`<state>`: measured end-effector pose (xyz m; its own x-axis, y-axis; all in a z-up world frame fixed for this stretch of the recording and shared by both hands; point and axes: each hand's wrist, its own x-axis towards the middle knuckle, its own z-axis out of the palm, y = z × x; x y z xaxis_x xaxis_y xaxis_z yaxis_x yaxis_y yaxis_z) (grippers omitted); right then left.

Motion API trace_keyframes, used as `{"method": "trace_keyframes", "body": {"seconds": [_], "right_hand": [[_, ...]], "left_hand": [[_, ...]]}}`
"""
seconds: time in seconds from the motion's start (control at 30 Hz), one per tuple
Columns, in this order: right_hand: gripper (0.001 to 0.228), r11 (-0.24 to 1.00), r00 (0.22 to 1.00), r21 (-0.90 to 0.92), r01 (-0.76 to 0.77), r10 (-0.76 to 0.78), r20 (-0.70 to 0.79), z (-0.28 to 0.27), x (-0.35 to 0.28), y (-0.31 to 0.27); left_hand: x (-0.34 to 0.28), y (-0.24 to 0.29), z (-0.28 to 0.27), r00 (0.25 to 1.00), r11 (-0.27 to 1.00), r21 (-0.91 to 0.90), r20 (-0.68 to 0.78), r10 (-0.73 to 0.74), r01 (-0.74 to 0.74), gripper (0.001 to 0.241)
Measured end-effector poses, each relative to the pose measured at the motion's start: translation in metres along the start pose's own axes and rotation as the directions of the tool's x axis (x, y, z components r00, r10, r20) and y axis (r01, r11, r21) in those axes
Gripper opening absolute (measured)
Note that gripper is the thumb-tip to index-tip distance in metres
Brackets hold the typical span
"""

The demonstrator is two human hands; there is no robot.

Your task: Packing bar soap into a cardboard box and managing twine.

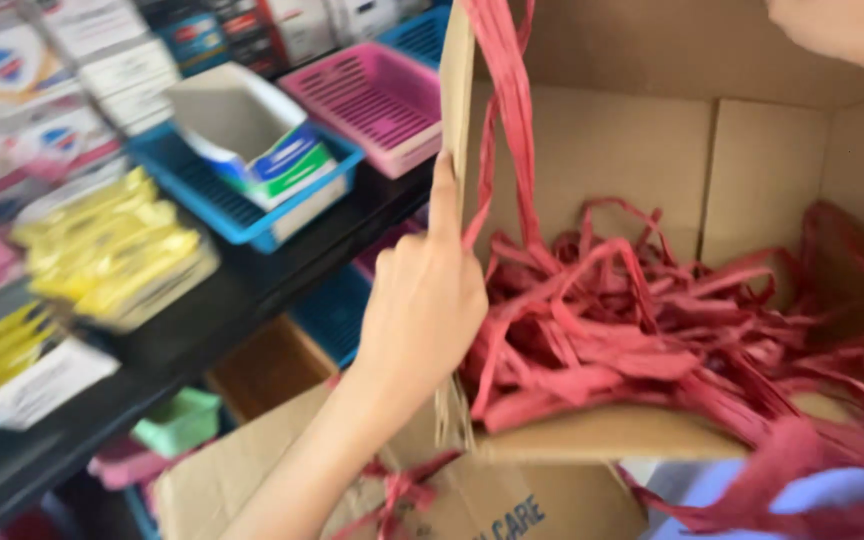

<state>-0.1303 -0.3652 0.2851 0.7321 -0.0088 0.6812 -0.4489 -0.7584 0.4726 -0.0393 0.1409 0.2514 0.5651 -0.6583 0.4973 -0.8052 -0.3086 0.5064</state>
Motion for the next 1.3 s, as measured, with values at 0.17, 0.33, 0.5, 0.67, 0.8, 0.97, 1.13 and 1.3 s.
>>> {"method": "trace_keyframes", "body": {"seconds": [0.17, 0.33, 0.5, 0.67, 0.8, 0.97, 1.13, 1.3], "right_hand": [[0.043, 0.97, 0.942, 0.216, -0.115, 0.037, 0.333, -0.044, 0.044, -0.086], [0.022, 0.673, 0.923, 0.702, 0.231, -0.379, 0.059, -0.167, 0.063, -0.19], [0.03, 0.669, 0.886, 0.73, 0.143, -0.415, 0.207, -0.204, 0.079, -0.233], [0.031, 0.587, 0.796, 0.785, 0.197, -0.564, 0.221, -0.212, 0.085, -0.282], [0.03, 0.421, 0.698, 0.863, 0.28, -0.707, 0.118, -0.193, 0.076, -0.336], [0.028, 0.268, 0.651, 0.909, 0.32, -0.759, -0.005, -0.199, 0.081, -0.399], [0.026, 0.204, 0.641, 0.918, 0.34, -0.765, -0.067, -0.21, 0.083, -0.453], [0.022, 0.139, 0.619, 0.892, 0.431, -0.764, -0.18, -0.202, 0.084, -0.495]], "left_hand": [[-0.085, 0.002, -0.056, 0.984, 0.987, 0.014, 0.078, -0.159, 0.158, 0.085], [-0.152, 0.002, -0.098, 0.951, 0.955, 0.03, 0.082, -0.298, 0.296, 0.089], [-0.204, -0.003, -0.115, 0.887, 0.899, 0.117, 0.151, -0.436, 0.421, 0.099], [-0.262, -0.031, -0.125, 0.869, 0.878, 0.097, 0.13, -0.477, 0.468, 0.102], [-0.309, -0.065, -0.12, 0.863, 0.863, 0.15, 0.084, -0.498, 0.483, 0.107], [-0.357, -0.096, -0.128, 0.703, 0.701, 0.261, 0.104, -0.703, 0.663, 0.114], [-0.401, -0.138, -0.154, 0.522, 0.509, 0.386, 0.08, -0.849, 0.77, 0.119], [-0.426, -0.177, -0.184, 0.594, 0.595, 0.126, 0.051, -0.803, 0.794, 0.111]]}}
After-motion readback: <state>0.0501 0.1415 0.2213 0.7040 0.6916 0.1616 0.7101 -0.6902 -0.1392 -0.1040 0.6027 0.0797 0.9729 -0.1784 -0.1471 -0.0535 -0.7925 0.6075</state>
